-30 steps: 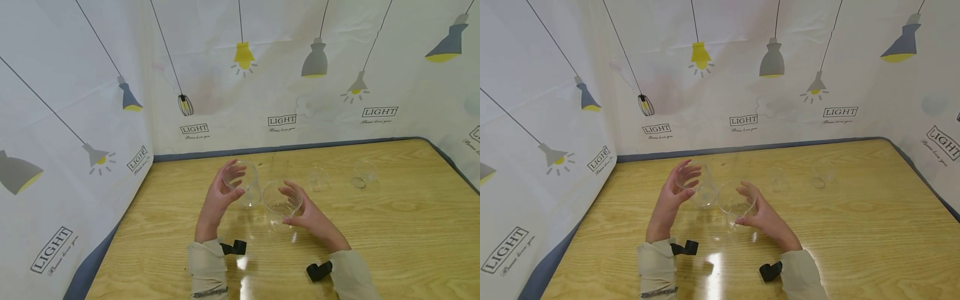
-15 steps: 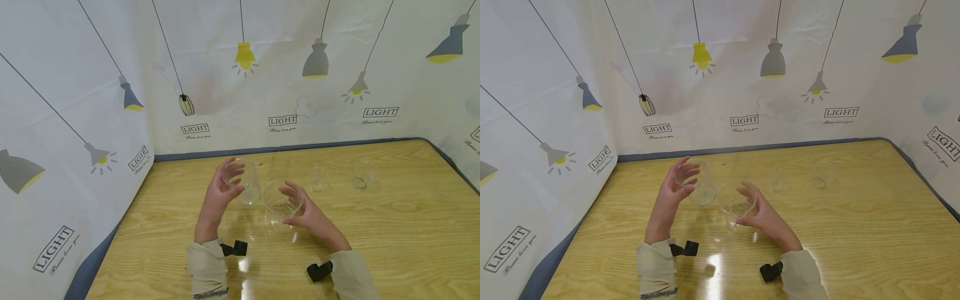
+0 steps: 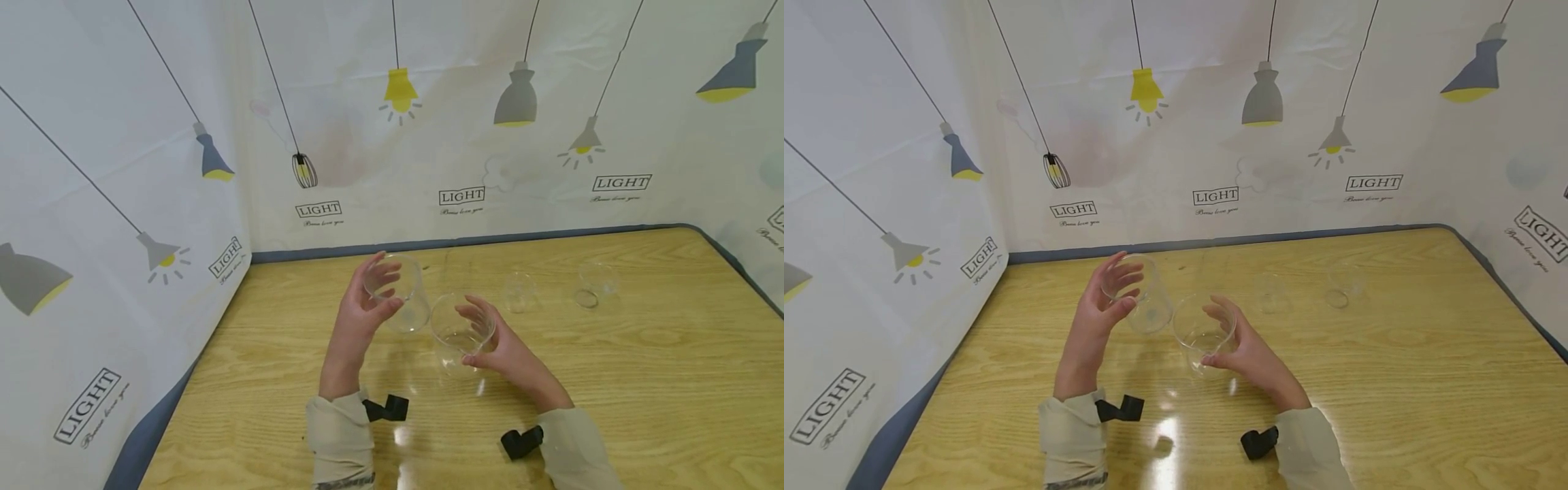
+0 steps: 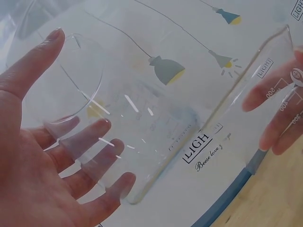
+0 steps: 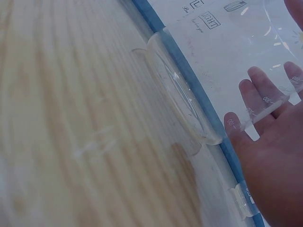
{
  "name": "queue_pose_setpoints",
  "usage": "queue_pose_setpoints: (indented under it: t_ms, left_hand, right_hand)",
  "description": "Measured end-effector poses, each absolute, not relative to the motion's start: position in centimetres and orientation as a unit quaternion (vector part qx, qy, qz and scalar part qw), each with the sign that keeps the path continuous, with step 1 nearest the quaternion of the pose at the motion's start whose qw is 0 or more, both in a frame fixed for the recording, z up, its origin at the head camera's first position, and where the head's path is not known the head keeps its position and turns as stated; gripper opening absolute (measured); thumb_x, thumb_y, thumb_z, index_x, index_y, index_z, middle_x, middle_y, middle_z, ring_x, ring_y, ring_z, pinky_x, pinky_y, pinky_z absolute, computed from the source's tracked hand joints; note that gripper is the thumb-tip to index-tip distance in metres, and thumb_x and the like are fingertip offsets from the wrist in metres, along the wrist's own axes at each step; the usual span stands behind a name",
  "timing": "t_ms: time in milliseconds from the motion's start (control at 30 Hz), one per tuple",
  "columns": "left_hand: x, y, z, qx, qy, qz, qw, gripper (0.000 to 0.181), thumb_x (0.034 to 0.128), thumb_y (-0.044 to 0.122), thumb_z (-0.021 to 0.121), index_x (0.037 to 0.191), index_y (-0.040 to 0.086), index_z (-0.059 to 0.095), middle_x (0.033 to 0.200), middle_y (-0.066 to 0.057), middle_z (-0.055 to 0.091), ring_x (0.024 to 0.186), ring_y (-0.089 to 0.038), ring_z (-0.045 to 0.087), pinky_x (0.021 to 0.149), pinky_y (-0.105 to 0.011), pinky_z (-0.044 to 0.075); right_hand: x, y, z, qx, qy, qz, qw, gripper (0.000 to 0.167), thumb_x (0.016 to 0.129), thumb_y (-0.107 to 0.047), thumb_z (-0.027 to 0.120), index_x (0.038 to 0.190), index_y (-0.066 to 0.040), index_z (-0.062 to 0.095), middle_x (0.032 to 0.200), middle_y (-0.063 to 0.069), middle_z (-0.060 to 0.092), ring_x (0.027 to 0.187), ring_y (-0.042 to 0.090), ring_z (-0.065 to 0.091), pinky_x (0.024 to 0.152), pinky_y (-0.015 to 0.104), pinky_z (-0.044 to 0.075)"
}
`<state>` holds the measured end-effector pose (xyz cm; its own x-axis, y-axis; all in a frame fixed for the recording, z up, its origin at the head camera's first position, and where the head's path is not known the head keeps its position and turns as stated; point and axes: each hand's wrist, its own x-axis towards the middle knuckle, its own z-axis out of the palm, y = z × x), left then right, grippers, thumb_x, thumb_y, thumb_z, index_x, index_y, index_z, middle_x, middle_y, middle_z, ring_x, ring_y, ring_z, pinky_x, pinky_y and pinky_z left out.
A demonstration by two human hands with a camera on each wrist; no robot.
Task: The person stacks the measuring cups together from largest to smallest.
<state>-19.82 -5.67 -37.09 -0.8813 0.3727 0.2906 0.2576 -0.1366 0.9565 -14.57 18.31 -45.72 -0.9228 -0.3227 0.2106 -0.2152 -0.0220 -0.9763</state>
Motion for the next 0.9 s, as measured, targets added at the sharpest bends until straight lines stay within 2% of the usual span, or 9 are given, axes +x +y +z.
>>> queue_pose_setpoints:
  t_ms: [100, 333, 667, 800, 900]
  left_hand:
    - [-19.7, -5.4, -37.0, 0.248, 0.653, 0.715, 0.036, 0.071, 0.0759, 0.03, 0.071, 0.136, 0.017, 0.034, 0.128, -0.008, 0.047, 0.117, -0.027, 0.042, 0.097, -0.046, 0.03]
    - [-19.5, -4.5, -36.8, 0.258, 0.656, 0.708, 0.039, 0.077, 0.0729, 0.037, 0.071, 0.136, 0.016, 0.033, 0.128, -0.008, 0.047, 0.117, -0.026, 0.042, 0.098, -0.046, 0.03]
    - [-19.2, -3.5, -36.6, 0.269, 0.66, 0.7, 0.05, 0.065, 0.0789, 0.021, 0.069, 0.134, 0.025, 0.035, 0.128, -0.004, 0.047, 0.118, -0.023, 0.042, 0.098, -0.044, 0.031]
    - [-19.1, -3.4, -36.7, 0.267, 0.665, 0.696, 0.049, 0.065, 0.078, 0.024, 0.069, 0.134, 0.026, 0.036, 0.128, -0.004, 0.047, 0.118, -0.023, 0.042, 0.098, -0.044, 0.031]
    - [-19.1, -3.4, -36.8, 0.27, 0.666, 0.694, 0.047, 0.067, 0.0765, 0.028, 0.07, 0.134, 0.026, 0.036, 0.128, -0.006, 0.047, 0.118, -0.025, 0.041, 0.097, -0.045, 0.031]
  right_hand:
    - [-14.9, 18.5, -46.5, -0.198, 0.703, -0.682, 0.034, 0.088, 0.076, 0.009, 0.064, 0.143, -0.014, 0.011, 0.142, 0.013, 0.024, 0.131, 0.029, 0.018, 0.102, 0.054, 0.012]
    - [-15.4, 18.7, -47.7, -0.193, 0.709, -0.678, 0.03, 0.089, 0.076, 0.004, 0.066, 0.142, -0.028, 0.014, 0.142, 0.005, 0.027, 0.131, 0.024, 0.02, 0.103, 0.052, 0.012]
    - [-15.1, 18.5, -46.8, -0.172, 0.71, -0.681, 0.039, 0.087, 0.076, -0.001, 0.068, 0.142, -0.021, 0.015, 0.141, 0.009, 0.028, 0.131, 0.028, 0.019, 0.102, 0.055, 0.011]
    - [-14.7, 18.3, -45.7, -0.173, 0.71, -0.681, 0.039, 0.088, 0.076, -0.003, 0.069, 0.142, -0.015, 0.013, 0.141, 0.015, 0.027, 0.131, 0.032, 0.019, 0.102, 0.055, 0.011]
    - [-14.5, 18.2, -45.2, -0.171, 0.71, -0.682, 0.041, 0.088, 0.076, -0.003, 0.069, 0.142, -0.015, 0.013, 0.141, 0.016, 0.026, 0.131, 0.032, 0.018, 0.102, 0.054, 0.01]
